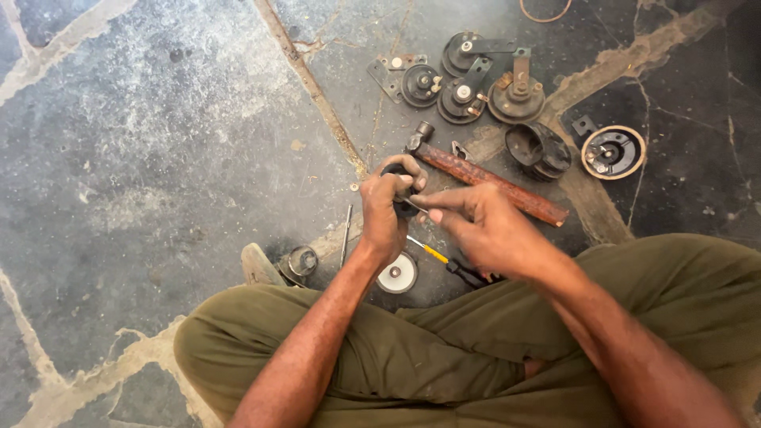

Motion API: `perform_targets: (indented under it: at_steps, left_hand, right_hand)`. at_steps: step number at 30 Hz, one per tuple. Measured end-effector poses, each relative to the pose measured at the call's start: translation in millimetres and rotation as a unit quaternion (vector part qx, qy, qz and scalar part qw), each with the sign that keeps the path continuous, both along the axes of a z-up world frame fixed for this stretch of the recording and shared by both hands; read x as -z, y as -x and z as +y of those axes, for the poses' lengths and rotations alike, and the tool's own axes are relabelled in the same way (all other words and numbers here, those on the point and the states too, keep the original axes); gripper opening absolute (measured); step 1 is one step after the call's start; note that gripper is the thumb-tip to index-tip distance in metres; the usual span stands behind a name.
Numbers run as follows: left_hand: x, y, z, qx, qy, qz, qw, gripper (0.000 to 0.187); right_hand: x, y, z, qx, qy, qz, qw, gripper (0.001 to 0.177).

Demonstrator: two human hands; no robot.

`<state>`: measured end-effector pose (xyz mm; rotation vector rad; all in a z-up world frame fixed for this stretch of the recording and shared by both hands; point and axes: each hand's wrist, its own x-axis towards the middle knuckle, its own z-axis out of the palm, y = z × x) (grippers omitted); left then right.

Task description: The person sits on the floor and uses a hammer and a metal rod to repeatedly strike a small circular mechanical part held in their left hand. They occasionally use a screwdriver to adjust the part. Several similar parts and tools are scattered on the floor nearby.

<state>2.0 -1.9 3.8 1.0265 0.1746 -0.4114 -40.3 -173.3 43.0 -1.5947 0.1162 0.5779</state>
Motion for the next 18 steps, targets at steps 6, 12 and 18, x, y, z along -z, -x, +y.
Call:
perform_targets:
  at_steps: [6, 12, 18]
  left_hand:
    - [4, -2, 4, -0.109, 0.062, 0.027, 0.992, 0.019]
    - [6, 0, 6, -0.126, 0.022, -0.044, 0.991, 0.018]
    - [6, 2, 0, -0.092, -0.049, -0.085, 0.991, 0.025]
  right_hand:
    - [-10, 15, 32, 0.058, 0.054, -0.179, 0.981, 0.034]
    - [0, 32, 48, 0.091, 0.129, -0.085, 0.984, 0.038]
    - [-7, 26, 44, 0.099, 0.11, -0.105, 0.983, 0.036]
